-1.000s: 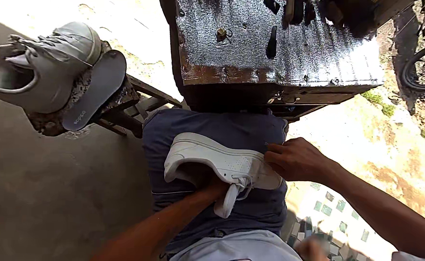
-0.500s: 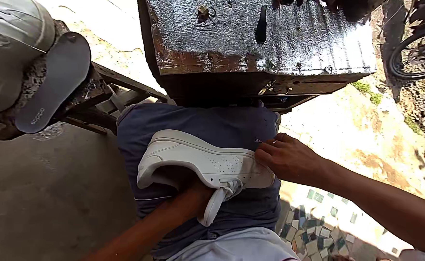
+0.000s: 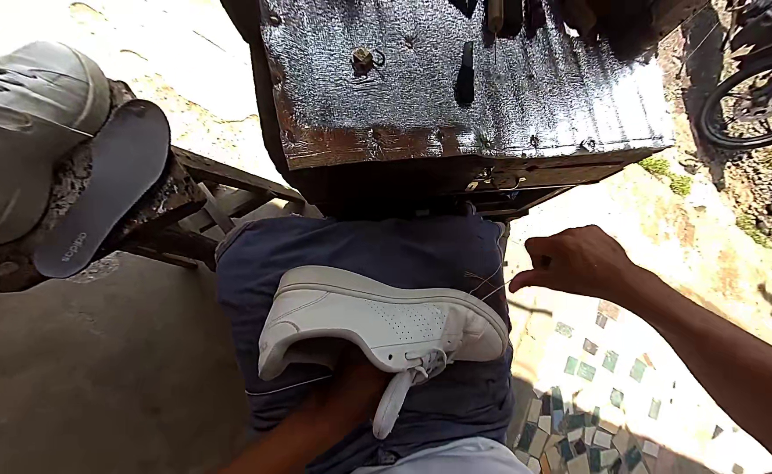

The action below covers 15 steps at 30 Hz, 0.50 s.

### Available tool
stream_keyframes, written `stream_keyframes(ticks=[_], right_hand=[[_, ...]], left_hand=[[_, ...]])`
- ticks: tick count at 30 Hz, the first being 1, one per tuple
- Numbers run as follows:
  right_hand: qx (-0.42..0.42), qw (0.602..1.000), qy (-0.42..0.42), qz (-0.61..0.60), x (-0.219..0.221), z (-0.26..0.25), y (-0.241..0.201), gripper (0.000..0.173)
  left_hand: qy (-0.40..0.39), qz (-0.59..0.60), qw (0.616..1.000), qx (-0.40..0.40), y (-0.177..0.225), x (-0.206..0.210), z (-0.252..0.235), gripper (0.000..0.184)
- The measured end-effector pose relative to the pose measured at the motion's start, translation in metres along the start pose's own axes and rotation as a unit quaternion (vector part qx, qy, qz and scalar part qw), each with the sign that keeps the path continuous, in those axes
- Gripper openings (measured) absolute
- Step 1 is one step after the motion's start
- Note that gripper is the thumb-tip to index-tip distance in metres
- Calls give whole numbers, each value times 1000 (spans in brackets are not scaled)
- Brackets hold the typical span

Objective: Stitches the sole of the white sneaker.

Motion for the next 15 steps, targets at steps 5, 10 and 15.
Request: stream_keyframes(ticks=[5,10,15], right_hand=[[-57,954,-68,-285,57,43,-22,69],[-151,810,25,-566,42,69,-66,43],[8,886,204,-415,20,59,-67,18]], left_hand=[[15,36,998,-52,-4,1,-4,21],[36,24,998,-52,4,-2,-5,23],[32,2,999,-31,6,-1,-2,22]])
Point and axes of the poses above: each hand's wrist, its own z-axis away from the middle knuckle, its own x-axis out of the palm, y = z × x, the point moved 9 cm from there along -z, towards the middle knuckle, and after that the axes turned 13 degrees about z, right-handed, at the moved point
